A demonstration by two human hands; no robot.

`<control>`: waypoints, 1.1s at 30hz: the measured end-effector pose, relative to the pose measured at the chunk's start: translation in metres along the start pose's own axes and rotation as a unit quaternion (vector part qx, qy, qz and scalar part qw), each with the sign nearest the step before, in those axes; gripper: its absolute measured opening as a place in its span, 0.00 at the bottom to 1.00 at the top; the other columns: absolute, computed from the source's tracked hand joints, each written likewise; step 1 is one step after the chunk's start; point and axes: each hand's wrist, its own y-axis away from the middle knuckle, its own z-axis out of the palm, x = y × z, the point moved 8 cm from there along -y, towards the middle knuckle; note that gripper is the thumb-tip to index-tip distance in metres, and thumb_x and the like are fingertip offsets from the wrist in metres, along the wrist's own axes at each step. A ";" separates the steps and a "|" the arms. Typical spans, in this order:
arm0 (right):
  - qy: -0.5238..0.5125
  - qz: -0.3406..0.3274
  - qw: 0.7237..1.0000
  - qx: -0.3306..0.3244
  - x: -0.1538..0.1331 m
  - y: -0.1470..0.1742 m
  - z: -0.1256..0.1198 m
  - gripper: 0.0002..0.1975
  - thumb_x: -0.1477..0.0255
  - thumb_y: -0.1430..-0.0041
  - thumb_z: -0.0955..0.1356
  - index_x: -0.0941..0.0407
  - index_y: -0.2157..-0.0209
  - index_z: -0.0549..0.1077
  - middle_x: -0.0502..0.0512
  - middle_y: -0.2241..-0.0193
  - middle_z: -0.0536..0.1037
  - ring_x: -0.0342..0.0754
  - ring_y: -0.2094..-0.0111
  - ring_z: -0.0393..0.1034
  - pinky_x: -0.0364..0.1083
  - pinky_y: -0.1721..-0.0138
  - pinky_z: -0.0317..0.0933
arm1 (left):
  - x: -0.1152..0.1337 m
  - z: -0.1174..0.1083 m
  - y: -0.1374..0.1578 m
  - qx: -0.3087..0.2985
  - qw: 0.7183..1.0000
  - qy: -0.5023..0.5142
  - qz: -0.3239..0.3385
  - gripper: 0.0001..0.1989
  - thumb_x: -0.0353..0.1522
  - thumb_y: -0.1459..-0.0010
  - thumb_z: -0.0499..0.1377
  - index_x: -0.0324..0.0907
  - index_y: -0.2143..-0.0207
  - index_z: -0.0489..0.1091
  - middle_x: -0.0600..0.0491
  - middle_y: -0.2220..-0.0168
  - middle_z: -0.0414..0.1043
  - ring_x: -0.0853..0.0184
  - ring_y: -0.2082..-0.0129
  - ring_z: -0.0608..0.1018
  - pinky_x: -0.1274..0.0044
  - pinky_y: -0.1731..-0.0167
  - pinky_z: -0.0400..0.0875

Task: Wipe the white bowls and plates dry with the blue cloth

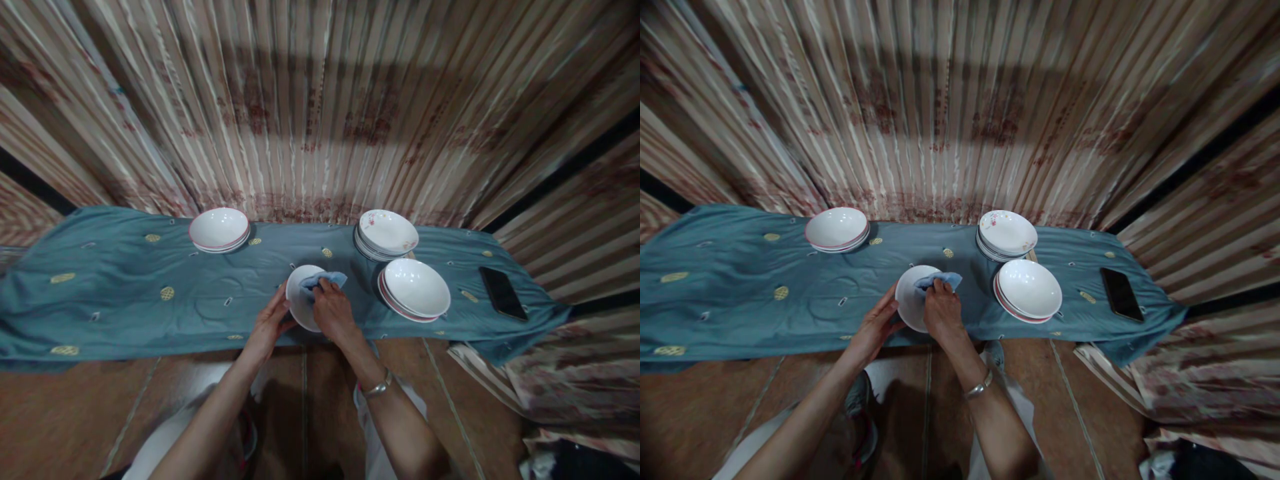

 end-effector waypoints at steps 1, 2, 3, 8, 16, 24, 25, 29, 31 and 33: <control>0.002 -0.003 1.000 -0.003 0.000 0.000 0.001 0.12 0.79 0.41 0.61 0.56 0.59 0.73 0.63 0.51 0.70 0.55 0.51 0.64 0.51 0.53 0.64 | 0.000 0.000 0.000 -0.001 1.000 0.000 0.001 0.29 0.40 0.49 0.65 0.54 0.44 0.67 0.53 0.37 0.60 0.52 0.38 0.63 0.68 0.55 0.74; 0.002 -0.006 1.000 -0.006 0.000 0.000 0.001 0.13 0.79 0.41 0.61 0.57 0.59 0.74 0.62 0.52 0.71 0.55 0.51 0.65 0.50 0.53 0.64 | 0.000 0.000 0.000 -0.001 1.000 0.001 0.002 0.28 0.40 0.49 0.65 0.54 0.44 0.68 0.54 0.37 0.60 0.52 0.38 0.63 0.68 0.55 0.74; -0.002 -0.010 1.000 -0.011 0.000 0.001 0.002 0.13 0.79 0.41 0.61 0.57 0.60 0.74 0.62 0.53 0.72 0.55 0.51 0.66 0.50 0.54 0.64 | 0.000 -0.001 0.000 0.000 1.000 0.002 0.002 0.28 0.40 0.49 0.65 0.53 0.44 0.68 0.53 0.37 0.60 0.53 0.38 0.63 0.68 0.55 0.74; -0.061 -0.047 0.997 -0.028 -0.005 0.002 0.003 0.14 0.79 0.41 0.60 0.59 0.59 0.75 0.63 0.55 0.75 0.53 0.52 0.68 0.50 0.51 0.62 | 0.000 -0.001 0.000 0.002 1.000 0.005 0.002 0.29 0.41 0.51 0.65 0.52 0.44 0.68 0.51 0.37 0.61 0.52 0.39 0.64 0.67 0.53 0.73; -0.223 -0.113 0.967 -0.054 -0.012 0.001 0.006 0.12 0.79 0.42 0.60 0.56 0.66 0.74 0.55 0.63 0.77 0.48 0.60 0.70 0.45 0.56 0.61 | -0.002 -0.004 -0.001 0.015 1.000 0.008 -0.003 0.30 0.41 0.51 0.66 0.53 0.44 0.68 0.51 0.38 0.62 0.51 0.38 0.63 0.67 0.53 0.73; -0.429 -0.145 0.886 -0.099 -0.015 0.002 0.002 0.06 0.75 0.44 0.64 0.57 0.73 0.72 0.45 0.77 0.68 0.41 0.73 0.62 0.38 0.71 0.56 | -0.003 -0.006 -0.002 0.024 1.000 0.006 -0.012 0.33 0.42 0.52 0.66 0.52 0.42 0.66 0.50 0.40 0.65 0.55 0.44 0.70 0.71 0.58 0.74; -0.444 -0.144 0.878 -0.105 -0.015 0.003 0.002 0.04 0.74 0.45 0.66 0.57 0.73 0.72 0.45 0.77 0.68 0.41 0.73 0.61 0.38 0.72 0.56 | -0.003 -0.007 -0.002 0.027 1.000 0.005 -0.015 0.34 0.42 0.53 0.66 0.52 0.42 0.65 0.50 0.41 0.66 0.55 0.45 0.71 0.72 0.59 0.74; -0.453 -0.144 0.872 -0.119 -0.016 0.009 0.002 0.02 0.75 0.50 0.69 0.57 0.70 0.73 0.44 0.77 0.69 0.41 0.74 0.61 0.38 0.72 0.55 | -0.004 -0.012 -0.002 0.050 0.998 0.005 -0.030 0.35 0.41 0.53 0.66 0.49 0.41 0.65 0.49 0.45 0.71 0.57 0.47 0.73 0.77 0.64 0.74; -0.434 -0.151 0.881 -0.114 -0.016 0.013 0.000 0.07 0.76 0.50 0.69 0.57 0.66 0.75 0.46 0.74 0.72 0.42 0.72 0.64 0.39 0.70 0.56 | -0.003 -0.013 -0.002 0.054 0.998 0.012 -0.032 0.35 0.40 0.53 0.66 0.48 0.41 0.64 0.48 0.47 0.72 0.58 0.49 0.74 0.79 0.66 0.73; -0.405 -0.161 0.894 -0.104 -0.015 0.017 -0.003 0.12 0.78 0.50 0.68 0.56 0.62 0.76 0.48 0.69 0.76 0.44 0.68 0.68 0.40 0.66 0.58 | -0.002 -0.013 -0.001 0.054 0.998 0.019 -0.033 0.35 0.39 0.53 0.65 0.47 0.41 0.64 0.48 0.48 0.73 0.59 0.51 0.76 0.79 0.68 0.74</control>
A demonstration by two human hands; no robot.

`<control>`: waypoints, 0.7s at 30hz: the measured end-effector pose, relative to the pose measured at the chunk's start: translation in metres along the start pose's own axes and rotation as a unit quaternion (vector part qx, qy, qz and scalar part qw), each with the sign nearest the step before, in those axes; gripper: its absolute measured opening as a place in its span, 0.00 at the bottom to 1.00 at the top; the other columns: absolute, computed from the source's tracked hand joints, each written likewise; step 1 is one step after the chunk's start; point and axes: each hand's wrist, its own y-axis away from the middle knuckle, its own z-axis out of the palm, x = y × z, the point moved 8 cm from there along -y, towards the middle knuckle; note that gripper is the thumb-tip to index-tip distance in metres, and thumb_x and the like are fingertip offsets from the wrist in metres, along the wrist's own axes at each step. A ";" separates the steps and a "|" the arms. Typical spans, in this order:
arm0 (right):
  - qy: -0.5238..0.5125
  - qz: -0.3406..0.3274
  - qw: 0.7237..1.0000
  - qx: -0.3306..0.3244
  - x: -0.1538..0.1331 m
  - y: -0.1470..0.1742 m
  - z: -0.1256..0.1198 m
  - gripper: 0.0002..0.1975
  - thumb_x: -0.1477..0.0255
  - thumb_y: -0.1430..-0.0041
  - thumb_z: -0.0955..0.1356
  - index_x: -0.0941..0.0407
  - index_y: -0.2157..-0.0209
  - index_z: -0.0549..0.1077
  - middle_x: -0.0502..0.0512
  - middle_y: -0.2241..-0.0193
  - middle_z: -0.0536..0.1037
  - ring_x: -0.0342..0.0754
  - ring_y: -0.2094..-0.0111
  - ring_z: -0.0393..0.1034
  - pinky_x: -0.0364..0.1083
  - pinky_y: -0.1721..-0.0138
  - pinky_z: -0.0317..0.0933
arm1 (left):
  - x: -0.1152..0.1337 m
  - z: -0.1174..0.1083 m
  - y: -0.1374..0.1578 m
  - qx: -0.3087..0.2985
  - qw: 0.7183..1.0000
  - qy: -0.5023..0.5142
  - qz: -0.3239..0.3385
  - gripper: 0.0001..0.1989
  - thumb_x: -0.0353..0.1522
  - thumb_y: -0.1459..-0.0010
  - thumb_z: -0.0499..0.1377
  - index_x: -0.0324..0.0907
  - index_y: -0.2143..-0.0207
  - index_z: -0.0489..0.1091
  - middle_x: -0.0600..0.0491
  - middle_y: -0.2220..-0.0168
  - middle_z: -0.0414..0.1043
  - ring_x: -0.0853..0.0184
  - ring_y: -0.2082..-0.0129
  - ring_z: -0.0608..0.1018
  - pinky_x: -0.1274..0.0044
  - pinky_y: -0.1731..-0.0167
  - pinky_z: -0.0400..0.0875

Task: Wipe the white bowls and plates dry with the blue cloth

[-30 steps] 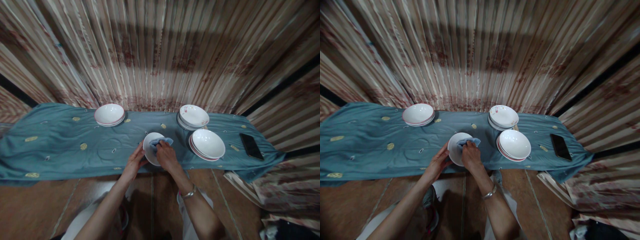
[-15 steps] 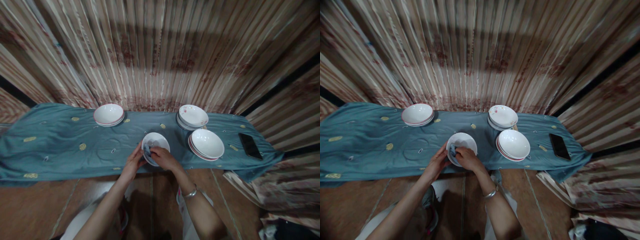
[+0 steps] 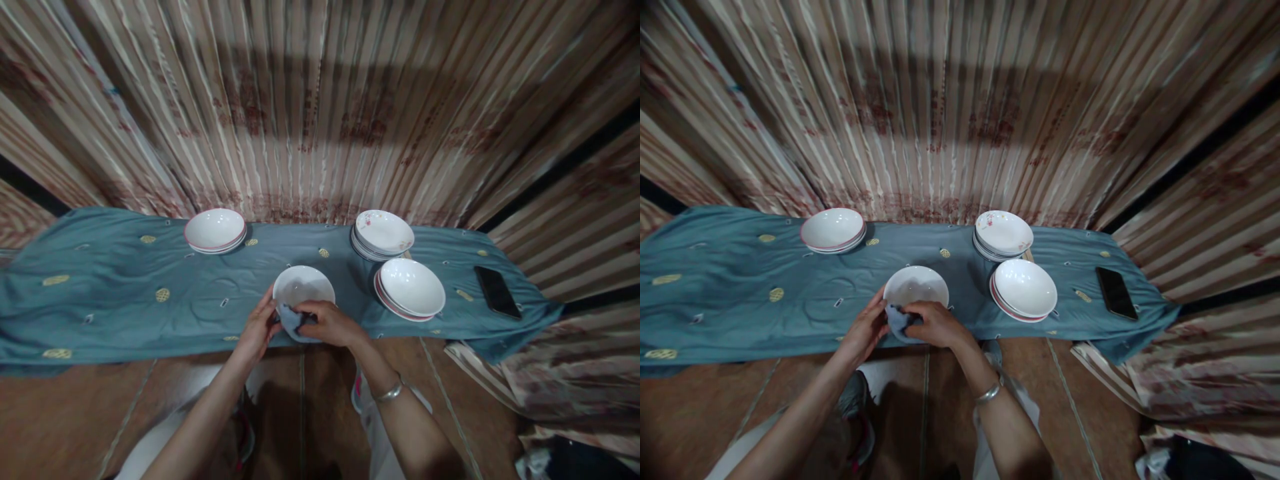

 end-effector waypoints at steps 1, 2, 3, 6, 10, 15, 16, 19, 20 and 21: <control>0.022 -0.004 1.000 0.001 -0.001 0.002 -0.001 0.14 0.79 0.50 0.68 0.56 0.61 0.76 0.50 0.67 0.77 0.45 0.66 0.69 0.41 0.65 0.59 | 0.000 0.000 0.000 0.001 1.000 0.000 -0.001 0.34 0.39 0.52 0.65 0.47 0.41 0.64 0.48 0.48 0.74 0.59 0.52 0.76 0.79 0.68 0.74; 0.045 -0.008 0.999 0.002 -0.002 0.004 -0.002 0.15 0.80 0.51 0.67 0.55 0.60 0.77 0.51 0.64 0.78 0.46 0.65 0.70 0.41 0.63 0.60 | 0.001 0.000 0.000 0.003 1.000 -0.001 -0.002 0.34 0.39 0.52 0.64 0.48 0.41 0.64 0.48 0.48 0.74 0.60 0.53 0.77 0.79 0.69 0.74; 0.070 -0.012 0.997 0.003 -0.004 0.006 -0.003 0.16 0.81 0.51 0.67 0.55 0.60 0.77 0.52 0.63 0.79 0.46 0.63 0.71 0.42 0.61 0.60 | 0.001 0.000 0.000 0.004 1.000 -0.004 0.000 0.34 0.39 0.52 0.64 0.48 0.41 0.64 0.48 0.48 0.73 0.60 0.53 0.77 0.79 0.69 0.74; 0.126 -0.022 0.992 0.017 -0.006 0.013 -0.009 0.15 0.81 0.50 0.67 0.56 0.60 0.77 0.54 0.61 0.79 0.48 0.61 0.71 0.44 0.58 0.61 | 0.002 -0.001 -0.002 0.002 1.000 -0.012 0.009 0.33 0.40 0.52 0.64 0.47 0.42 0.65 0.48 0.47 0.72 0.58 0.51 0.75 0.77 0.67 0.75; 0.084 -0.001 0.993 0.079 0.000 0.021 -0.030 0.12 0.79 0.49 0.66 0.56 0.62 0.77 0.54 0.63 0.78 0.48 0.61 0.71 0.44 0.57 0.60 | 0.005 -0.010 -0.007 0.028 0.997 -0.055 0.038 0.31 0.42 0.55 0.65 0.45 0.46 0.70 0.47 0.44 0.70 0.55 0.47 0.72 0.75 0.65 0.74; -0.026 0.067 0.978 0.196 0.024 0.032 -0.063 0.09 0.74 0.50 0.64 0.57 0.69 0.76 0.47 0.75 0.73 0.43 0.72 0.66 0.41 0.69 0.56 | 0.009 -0.023 -0.014 0.060 0.988 -0.121 0.068 0.29 0.43 0.58 0.65 0.41 0.52 0.74 0.46 0.48 0.73 0.53 0.48 0.72 0.71 0.60 0.74; -0.042 0.073 0.972 0.219 0.028 0.034 -0.067 0.09 0.73 0.51 0.64 0.58 0.70 0.76 0.47 0.76 0.71 0.42 0.73 0.64 0.40 0.70 0.55 | 0.009 -0.024 -0.016 0.062 0.987 -0.128 0.070 0.30 0.43 0.57 0.64 0.40 0.51 0.74 0.45 0.48 0.73 0.53 0.47 0.72 0.70 0.58 0.73; -0.114 0.082 0.953 0.270 0.039 0.038 -0.073 0.11 0.70 0.53 0.65 0.58 0.69 0.76 0.46 0.78 0.70 0.41 0.76 0.61 0.40 0.73 0.54 | 0.005 -0.031 -0.020 0.072 0.983 -0.152 0.067 0.35 0.43 0.53 0.62 0.40 0.43 0.67 0.44 0.42 0.67 0.51 0.45 0.70 0.66 0.53 0.71; -0.139 0.086 0.945 0.282 0.042 0.039 -0.074 0.11 0.69 0.53 0.65 0.58 0.69 0.76 0.46 0.78 0.70 0.41 0.76 0.60 0.40 0.74 0.54 | 0.004 -0.033 -0.020 0.078 0.980 -0.167 0.075 0.36 0.44 0.52 0.61 0.40 0.40 0.63 0.43 0.40 0.65 0.52 0.43 0.69 0.65 0.50 0.69; -0.160 0.091 0.938 0.293 0.045 0.040 -0.075 0.11 0.69 0.54 0.65 0.58 0.69 0.76 0.46 0.78 0.70 0.41 0.77 0.60 0.40 0.75 0.54 | 0.006 -0.034 -0.020 0.084 0.973 -0.192 0.093 0.37 0.44 0.50 0.60 0.41 0.38 0.60 0.43 0.39 0.63 0.52 0.42 0.68 0.64 0.47 0.66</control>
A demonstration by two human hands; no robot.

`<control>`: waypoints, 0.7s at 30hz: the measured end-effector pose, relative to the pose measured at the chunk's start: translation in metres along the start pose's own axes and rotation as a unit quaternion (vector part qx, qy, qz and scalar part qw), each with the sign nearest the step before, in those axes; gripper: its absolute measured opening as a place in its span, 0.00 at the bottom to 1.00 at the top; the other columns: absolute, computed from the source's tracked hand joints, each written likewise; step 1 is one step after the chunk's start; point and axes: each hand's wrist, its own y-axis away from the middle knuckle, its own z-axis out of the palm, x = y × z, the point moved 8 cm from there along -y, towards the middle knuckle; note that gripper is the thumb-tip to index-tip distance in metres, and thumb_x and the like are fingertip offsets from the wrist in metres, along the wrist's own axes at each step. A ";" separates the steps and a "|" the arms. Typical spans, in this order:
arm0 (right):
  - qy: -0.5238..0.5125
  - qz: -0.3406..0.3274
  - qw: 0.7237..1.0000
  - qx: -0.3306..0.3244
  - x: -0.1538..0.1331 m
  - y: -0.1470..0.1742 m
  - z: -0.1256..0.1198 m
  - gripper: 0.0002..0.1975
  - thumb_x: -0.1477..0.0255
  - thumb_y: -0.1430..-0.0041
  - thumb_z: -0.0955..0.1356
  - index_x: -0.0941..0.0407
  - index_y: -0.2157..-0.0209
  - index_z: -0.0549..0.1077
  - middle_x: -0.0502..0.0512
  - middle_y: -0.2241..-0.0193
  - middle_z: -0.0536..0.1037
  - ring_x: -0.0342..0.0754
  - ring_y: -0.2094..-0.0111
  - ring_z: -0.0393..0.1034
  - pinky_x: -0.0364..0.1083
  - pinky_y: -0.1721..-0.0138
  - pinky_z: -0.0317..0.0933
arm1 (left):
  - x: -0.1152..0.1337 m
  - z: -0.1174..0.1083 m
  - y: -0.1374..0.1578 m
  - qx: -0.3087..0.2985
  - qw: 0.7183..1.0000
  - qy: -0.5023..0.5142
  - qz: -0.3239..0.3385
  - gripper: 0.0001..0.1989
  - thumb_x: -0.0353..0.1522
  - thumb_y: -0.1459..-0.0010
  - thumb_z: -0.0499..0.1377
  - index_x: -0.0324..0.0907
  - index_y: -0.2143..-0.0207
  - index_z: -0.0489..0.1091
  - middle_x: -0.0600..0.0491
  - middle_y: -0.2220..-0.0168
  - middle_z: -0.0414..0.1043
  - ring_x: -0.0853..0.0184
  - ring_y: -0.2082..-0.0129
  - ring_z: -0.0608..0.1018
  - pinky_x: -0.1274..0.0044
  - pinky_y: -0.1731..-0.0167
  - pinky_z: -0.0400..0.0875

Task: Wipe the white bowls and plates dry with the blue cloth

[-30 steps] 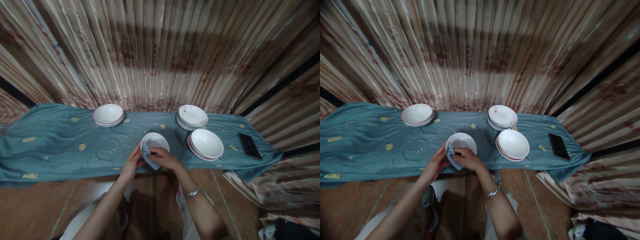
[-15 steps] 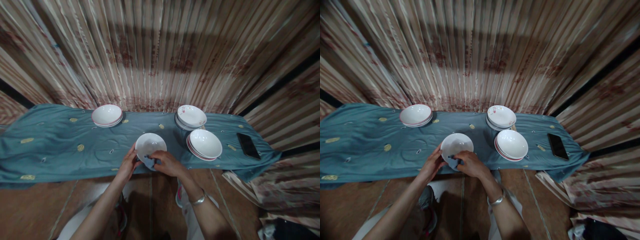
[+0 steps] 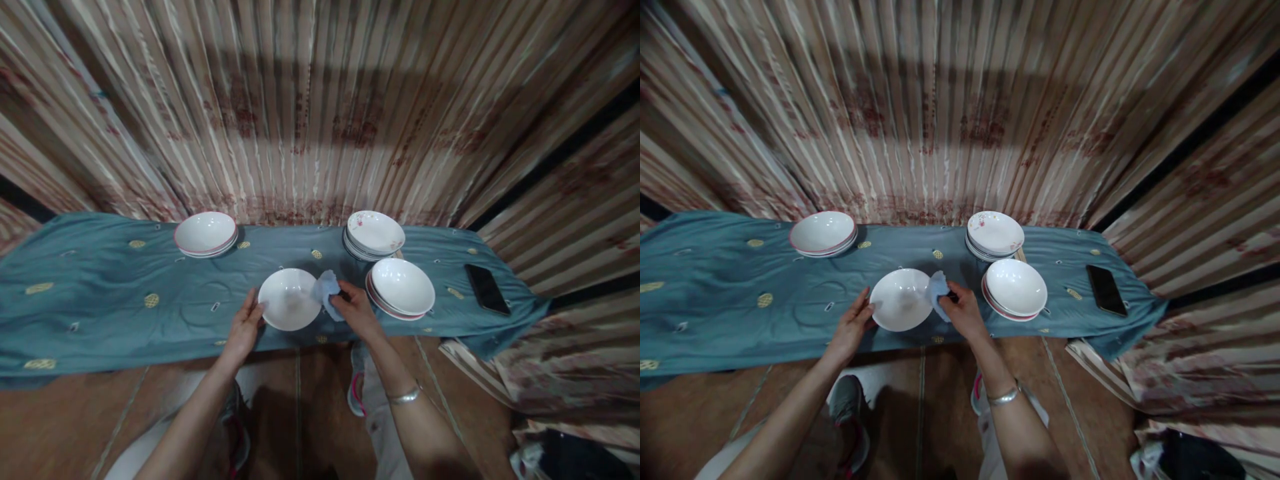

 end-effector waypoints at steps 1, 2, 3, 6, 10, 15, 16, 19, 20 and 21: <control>-0.014 0.010 1.000 0.013 0.002 0.000 -0.002 0.11 0.68 0.54 0.65 0.58 0.70 0.76 0.46 0.79 0.69 0.41 0.77 0.60 0.39 0.76 0.54 | 0.004 -0.002 0.001 0.009 0.999 -0.034 0.032 0.37 0.44 0.48 0.59 0.41 0.38 0.58 0.43 0.38 0.62 0.53 0.40 0.66 0.63 0.44 0.62; -0.023 0.017 0.999 0.026 0.004 -0.001 -0.004 0.11 0.68 0.55 0.65 0.57 0.71 0.75 0.46 0.79 0.69 0.41 0.77 0.60 0.39 0.76 0.54 | 0.010 -0.003 0.003 0.017 0.994 -0.074 0.077 0.36 0.44 0.47 0.59 0.42 0.38 0.58 0.43 0.38 0.61 0.54 0.38 0.64 0.62 0.41 0.57; -0.029 0.022 0.999 0.040 0.004 -0.001 -0.006 0.11 0.68 0.55 0.65 0.57 0.71 0.75 0.46 0.79 0.70 0.41 0.77 0.60 0.39 0.77 0.54 | 0.019 -0.001 0.007 0.021 0.984 -0.119 0.134 0.34 0.44 0.45 0.58 0.43 0.38 0.60 0.43 0.37 0.60 0.55 0.37 0.61 0.62 0.39 0.53; -0.024 0.013 0.997 0.079 0.000 -0.001 -0.014 0.12 0.67 0.55 0.65 0.57 0.69 0.75 0.47 0.78 0.71 0.42 0.77 0.61 0.40 0.75 0.56 | 0.047 0.016 0.030 -0.006 0.921 -0.235 0.309 0.26 0.42 0.43 0.57 0.43 0.43 0.66 0.43 0.38 0.61 0.54 0.35 0.56 0.58 0.38 0.49; 0.043 -0.034 0.992 0.118 -0.011 0.001 -0.021 0.13 0.69 0.53 0.63 0.58 0.66 0.75 0.49 0.75 0.73 0.43 0.74 0.63 0.42 0.70 0.59 | 0.057 0.052 0.060 -0.095 0.824 -0.351 0.434 0.17 0.38 0.44 0.60 0.45 0.52 0.73 0.45 0.45 0.71 0.51 0.37 0.60 0.49 0.39 0.42; 0.085 -0.052 0.988 0.121 -0.015 0.002 -0.018 0.14 0.70 0.51 0.63 0.58 0.65 0.75 0.50 0.73 0.74 0.45 0.72 0.65 0.42 0.69 0.59 | 0.051 0.072 0.071 -0.130 0.780 -0.398 0.465 0.11 0.29 0.40 0.55 0.45 0.58 0.76 0.48 0.55 0.78 0.55 0.45 0.72 0.47 0.40 0.37; 0.088 -0.054 0.987 0.122 -0.015 0.002 -0.018 0.13 0.70 0.51 0.63 0.58 0.65 0.75 0.50 0.73 0.74 0.45 0.72 0.65 0.42 0.68 0.59 | 0.050 0.073 0.070 -0.129 0.781 -0.396 0.465 0.11 0.29 0.40 0.55 0.46 0.59 0.76 0.49 0.57 0.79 0.56 0.47 0.74 0.47 0.40 0.36; 0.083 -0.055 0.987 0.130 -0.014 0.001 -0.018 0.13 0.70 0.51 0.63 0.57 0.66 0.75 0.49 0.74 0.73 0.44 0.73 0.64 0.42 0.69 0.58 | 0.048 0.073 0.067 -0.129 0.792 -0.382 0.458 0.11 0.30 0.39 0.55 0.47 0.58 0.76 0.51 0.60 0.80 0.59 0.52 0.77 0.48 0.39 0.36; 0.078 -0.055 0.986 0.134 -0.014 0.001 -0.019 0.12 0.70 0.51 0.63 0.57 0.66 0.75 0.48 0.75 0.72 0.44 0.74 0.63 0.42 0.70 0.58 | 0.047 0.072 0.066 -0.130 0.797 -0.376 0.455 0.11 0.30 0.39 0.55 0.47 0.58 0.76 0.51 0.61 0.80 0.60 0.53 0.77 0.49 0.39 0.36; 0.070 -0.057 0.986 0.138 -0.015 0.001 -0.019 0.12 0.70 0.51 0.63 0.58 0.67 0.74 0.48 0.76 0.72 0.44 0.75 0.63 0.42 0.71 0.58 | 0.048 0.072 0.065 -0.130 0.803 -0.368 0.451 0.11 0.30 0.39 0.54 0.47 0.58 0.76 0.51 0.61 0.80 0.61 0.54 0.78 0.50 0.39 0.36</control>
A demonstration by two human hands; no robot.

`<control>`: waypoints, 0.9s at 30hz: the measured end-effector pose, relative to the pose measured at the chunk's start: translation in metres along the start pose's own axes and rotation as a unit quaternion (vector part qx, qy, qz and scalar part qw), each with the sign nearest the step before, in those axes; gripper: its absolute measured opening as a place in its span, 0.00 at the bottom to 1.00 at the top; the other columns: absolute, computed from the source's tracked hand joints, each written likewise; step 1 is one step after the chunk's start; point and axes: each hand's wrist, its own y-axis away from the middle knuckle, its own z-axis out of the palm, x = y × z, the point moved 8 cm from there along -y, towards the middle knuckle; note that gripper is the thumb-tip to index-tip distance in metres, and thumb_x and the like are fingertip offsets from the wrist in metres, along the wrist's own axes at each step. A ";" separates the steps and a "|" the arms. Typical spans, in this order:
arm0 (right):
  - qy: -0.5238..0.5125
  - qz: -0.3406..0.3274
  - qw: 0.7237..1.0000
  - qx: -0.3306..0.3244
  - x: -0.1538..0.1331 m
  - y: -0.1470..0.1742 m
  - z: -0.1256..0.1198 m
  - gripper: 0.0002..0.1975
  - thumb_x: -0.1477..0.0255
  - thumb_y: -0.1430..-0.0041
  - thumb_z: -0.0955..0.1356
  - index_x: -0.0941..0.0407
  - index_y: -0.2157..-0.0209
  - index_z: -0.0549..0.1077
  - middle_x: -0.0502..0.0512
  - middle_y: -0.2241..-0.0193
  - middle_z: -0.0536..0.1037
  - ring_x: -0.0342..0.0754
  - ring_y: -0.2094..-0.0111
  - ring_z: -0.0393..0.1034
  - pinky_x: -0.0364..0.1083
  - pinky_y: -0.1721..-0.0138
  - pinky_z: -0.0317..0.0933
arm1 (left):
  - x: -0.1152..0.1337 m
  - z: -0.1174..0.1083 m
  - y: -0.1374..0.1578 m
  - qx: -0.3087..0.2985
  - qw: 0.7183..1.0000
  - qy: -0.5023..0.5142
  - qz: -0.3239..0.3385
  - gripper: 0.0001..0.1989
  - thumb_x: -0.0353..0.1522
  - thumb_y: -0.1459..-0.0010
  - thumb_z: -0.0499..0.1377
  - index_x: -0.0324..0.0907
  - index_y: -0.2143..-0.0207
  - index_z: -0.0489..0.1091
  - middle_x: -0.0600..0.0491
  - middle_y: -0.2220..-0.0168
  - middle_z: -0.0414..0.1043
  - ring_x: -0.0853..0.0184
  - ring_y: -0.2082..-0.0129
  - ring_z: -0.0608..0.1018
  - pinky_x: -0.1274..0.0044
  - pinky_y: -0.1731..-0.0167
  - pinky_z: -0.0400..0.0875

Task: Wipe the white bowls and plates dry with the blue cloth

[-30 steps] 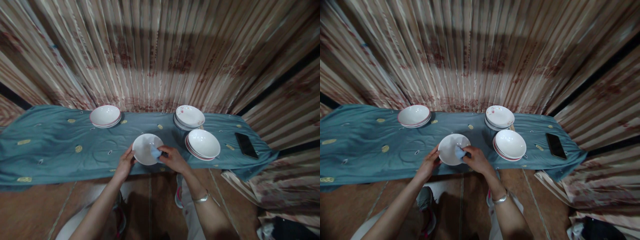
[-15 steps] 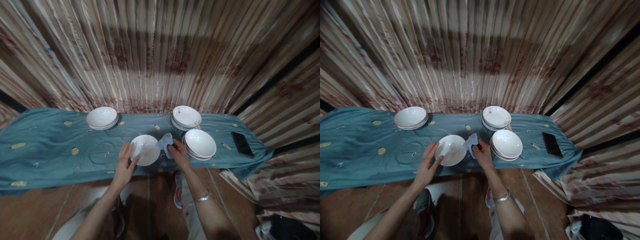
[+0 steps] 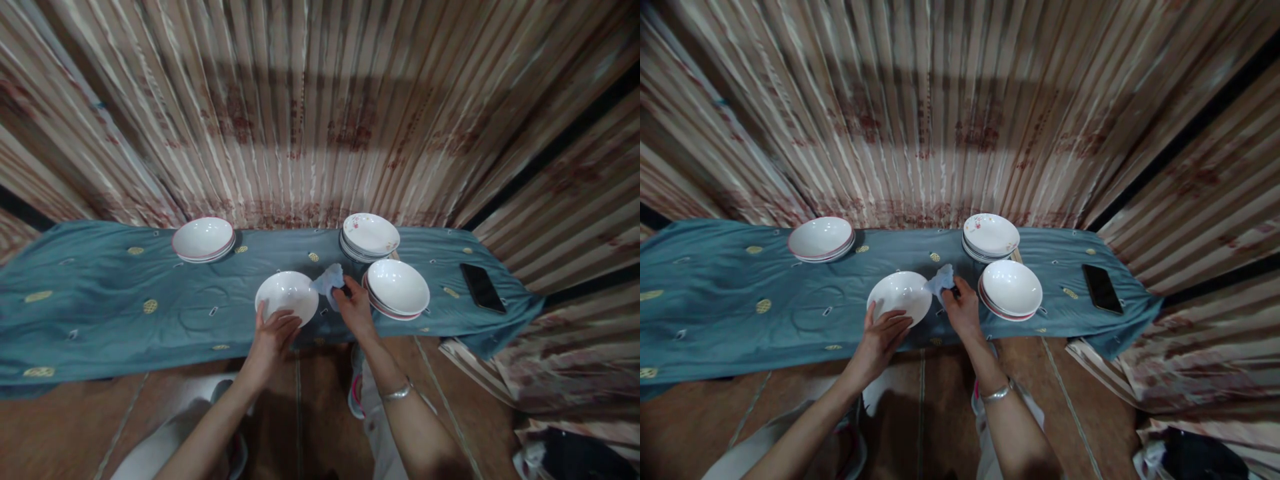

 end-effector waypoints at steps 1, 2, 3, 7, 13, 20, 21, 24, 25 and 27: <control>-0.008 -0.002 1.000 0.004 -0.001 0.000 -0.001 0.11 0.70 0.51 0.63 0.58 0.67 0.74 0.47 0.76 0.71 0.43 0.75 0.62 0.42 0.71 0.57 | -0.001 -0.001 -0.001 0.004 1.000 0.011 -0.006 0.11 0.31 0.38 0.54 0.46 0.58 0.76 0.51 0.61 0.80 0.61 0.55 0.78 0.50 0.39 0.37; -0.017 -0.006 1.000 0.010 -0.002 0.000 -0.001 0.11 0.71 0.51 0.63 0.58 0.67 0.74 0.47 0.76 0.71 0.43 0.75 0.62 0.42 0.71 0.57 | -0.003 -0.003 -0.002 0.010 1.000 0.022 -0.015 0.11 0.31 0.38 0.54 0.46 0.59 0.76 0.51 0.61 0.80 0.61 0.56 0.78 0.51 0.39 0.37; -0.027 -0.011 0.999 0.016 -0.003 0.000 -0.002 0.11 0.71 0.50 0.63 0.58 0.67 0.74 0.48 0.76 0.71 0.43 0.74 0.63 0.42 0.70 0.58 | -0.006 -0.005 -0.003 0.017 0.999 0.034 -0.028 0.11 0.32 0.39 0.54 0.47 0.59 0.76 0.50 0.61 0.80 0.61 0.56 0.79 0.51 0.39 0.38; -0.066 -0.028 0.997 0.038 -0.012 0.000 -0.003 0.13 0.71 0.49 0.64 0.58 0.63 0.74 0.50 0.71 0.74 0.45 0.68 0.66 0.43 0.64 0.60 | -0.022 -0.015 -0.011 0.047 0.989 0.090 -0.107 0.12 0.36 0.40 0.54 0.47 0.62 0.78 0.50 0.61 0.80 0.60 0.56 0.78 0.54 0.39 0.42; -0.064 -0.070 0.995 0.026 -0.034 0.005 0.009 0.12 0.72 0.47 0.63 0.57 0.62 0.75 0.50 0.69 0.76 0.45 0.67 0.69 0.44 0.62 0.63 | -0.054 -0.035 -0.014 0.114 0.925 0.232 -0.278 0.17 0.46 0.48 0.57 0.44 0.71 0.79 0.50 0.66 0.80 0.58 0.62 0.78 0.61 0.45 0.59; 0.095 -0.268 0.958 -0.025 -0.078 0.040 0.055 0.19 0.76 0.43 0.62 0.54 0.51 0.73 0.59 0.47 0.72 0.51 0.48 0.66 0.52 0.46 0.61 | -0.052 -0.032 -0.010 0.157 0.798 0.455 -0.364 0.17 0.46 0.59 0.67 0.40 0.75 0.77 0.52 0.76 0.77 0.65 0.73 0.75 0.76 0.66 0.68; 0.127 -0.288 0.948 -0.035 -0.080 0.045 0.063 0.19 0.76 0.42 0.62 0.54 0.50 0.72 0.60 0.44 0.69 0.52 0.47 0.65 0.53 0.45 0.60 | -0.050 -0.030 -0.010 0.162 0.782 0.480 -0.364 0.17 0.45 0.61 0.68 0.40 0.76 0.77 0.52 0.77 0.76 0.66 0.74 0.74 0.76 0.67 0.68; 0.212 -0.322 0.921 -0.060 -0.079 0.052 0.082 0.21 0.75 0.40 0.61 0.55 0.45 0.68 0.61 0.38 0.62 0.56 0.40 0.56 0.58 0.43 0.55 | -0.047 -0.027 -0.010 0.172 0.744 0.532 -0.366 0.16 0.41 0.65 0.70 0.39 0.77 0.76 0.52 0.77 0.76 0.67 0.75 0.74 0.77 0.69 0.67; 0.231 -0.328 0.914 -0.067 -0.078 0.052 0.086 0.22 0.76 0.39 0.61 0.55 0.43 0.67 0.60 0.38 0.61 0.57 0.38 0.52 0.60 0.42 0.53 | -0.047 -0.027 -0.010 0.174 0.736 0.541 -0.368 0.16 0.41 0.65 0.70 0.39 0.77 0.76 0.51 0.77 0.76 0.67 0.75 0.74 0.77 0.69 0.67; 0.256 -0.332 0.905 -0.075 -0.075 0.052 0.093 0.23 0.76 0.38 0.60 0.55 0.41 0.64 0.60 0.38 0.61 0.57 0.35 0.46 0.60 0.40 0.51 | -0.049 -0.027 -0.009 0.177 0.723 0.553 -0.372 0.16 0.40 0.66 0.71 0.38 0.76 0.77 0.51 0.77 0.77 0.68 0.75 0.74 0.77 0.69 0.67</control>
